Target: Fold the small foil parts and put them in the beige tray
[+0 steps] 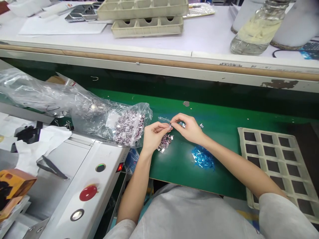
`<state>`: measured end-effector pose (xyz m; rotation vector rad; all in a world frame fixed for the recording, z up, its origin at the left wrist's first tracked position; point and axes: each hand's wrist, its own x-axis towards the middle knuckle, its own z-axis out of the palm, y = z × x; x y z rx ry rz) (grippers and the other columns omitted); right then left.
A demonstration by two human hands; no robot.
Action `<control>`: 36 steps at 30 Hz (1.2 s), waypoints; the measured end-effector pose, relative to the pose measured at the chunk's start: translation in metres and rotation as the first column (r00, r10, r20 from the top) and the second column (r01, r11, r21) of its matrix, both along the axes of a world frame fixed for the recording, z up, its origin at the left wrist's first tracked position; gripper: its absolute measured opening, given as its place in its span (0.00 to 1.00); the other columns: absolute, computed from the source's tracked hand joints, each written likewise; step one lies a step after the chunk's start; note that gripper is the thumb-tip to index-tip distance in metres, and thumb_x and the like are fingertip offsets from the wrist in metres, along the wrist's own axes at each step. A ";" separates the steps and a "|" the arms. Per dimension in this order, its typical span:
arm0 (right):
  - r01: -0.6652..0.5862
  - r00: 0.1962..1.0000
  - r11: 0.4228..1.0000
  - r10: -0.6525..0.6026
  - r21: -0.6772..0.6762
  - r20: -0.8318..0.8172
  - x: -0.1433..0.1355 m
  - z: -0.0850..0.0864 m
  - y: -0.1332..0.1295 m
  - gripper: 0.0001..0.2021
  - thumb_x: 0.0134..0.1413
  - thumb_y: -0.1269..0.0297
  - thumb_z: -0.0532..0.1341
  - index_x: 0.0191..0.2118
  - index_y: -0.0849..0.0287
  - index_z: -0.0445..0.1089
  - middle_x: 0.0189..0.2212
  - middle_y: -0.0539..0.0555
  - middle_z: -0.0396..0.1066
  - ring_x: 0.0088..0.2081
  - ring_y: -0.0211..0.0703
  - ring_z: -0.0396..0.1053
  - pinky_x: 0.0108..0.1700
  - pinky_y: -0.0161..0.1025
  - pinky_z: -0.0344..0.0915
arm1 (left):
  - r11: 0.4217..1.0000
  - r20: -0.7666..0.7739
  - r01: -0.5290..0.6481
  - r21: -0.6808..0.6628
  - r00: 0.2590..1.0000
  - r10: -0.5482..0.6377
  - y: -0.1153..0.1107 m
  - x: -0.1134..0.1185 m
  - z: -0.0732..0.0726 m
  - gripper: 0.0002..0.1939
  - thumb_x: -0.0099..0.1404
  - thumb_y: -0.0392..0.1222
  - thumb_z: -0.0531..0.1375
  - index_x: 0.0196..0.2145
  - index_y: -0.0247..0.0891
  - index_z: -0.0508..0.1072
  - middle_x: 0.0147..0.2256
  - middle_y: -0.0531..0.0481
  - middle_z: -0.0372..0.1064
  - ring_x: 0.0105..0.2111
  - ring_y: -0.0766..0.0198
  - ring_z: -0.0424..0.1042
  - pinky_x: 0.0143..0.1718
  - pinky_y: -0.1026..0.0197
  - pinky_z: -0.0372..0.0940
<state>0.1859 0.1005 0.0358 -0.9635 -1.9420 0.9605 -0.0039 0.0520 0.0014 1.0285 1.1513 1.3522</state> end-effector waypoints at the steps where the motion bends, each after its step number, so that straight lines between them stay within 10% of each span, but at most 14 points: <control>1: -0.006 1.000 1.000 0.006 0.014 0.010 0.001 0.000 0.000 0.05 0.68 0.65 0.63 0.39 0.55 0.76 0.39 0.54 0.80 0.42 0.47 0.77 0.49 0.46 0.73 | 1.000 -0.001 0.001 0.002 1.000 -0.001 0.000 0.000 0.000 0.13 0.58 0.47 0.79 0.34 0.38 0.84 0.39 0.44 0.85 0.40 0.53 0.86 0.50 0.49 0.81; 24: -0.028 0.986 0.997 0.039 -0.071 0.161 0.015 -0.015 0.004 0.09 0.63 0.71 0.65 0.46 0.54 0.77 0.37 0.51 0.81 0.38 0.45 0.76 0.45 0.44 0.71 | 1.000 -0.247 0.004 -0.002 0.969 -0.004 -0.002 -0.002 -0.004 0.11 0.61 0.46 0.76 0.40 0.41 0.85 0.40 0.45 0.85 0.41 0.52 0.85 0.46 0.53 0.80; 29: 0.029 0.915 0.999 -0.018 -0.021 0.402 0.022 -0.020 0.010 0.13 0.58 0.77 0.64 0.46 0.54 0.72 0.36 0.51 0.79 0.43 0.50 0.73 0.47 0.44 0.68 | 0.980 -0.549 -0.094 0.173 0.817 0.175 -0.002 -0.011 -0.003 0.07 0.67 0.46 0.70 0.41 0.42 0.84 0.38 0.48 0.84 0.36 0.56 0.81 0.44 0.53 0.75; 36: 0.093 0.883 0.978 -0.169 0.189 0.439 0.045 -0.025 0.028 0.13 0.68 0.68 0.61 0.53 0.57 0.79 0.54 0.60 0.78 0.57 0.58 0.70 0.64 0.56 0.67 | 0.955 -0.830 0.156 0.253 0.541 0.132 -0.003 -0.023 -0.005 0.04 0.71 0.42 0.65 0.41 0.45 0.82 0.43 0.45 0.80 0.48 0.47 0.74 0.54 0.45 0.69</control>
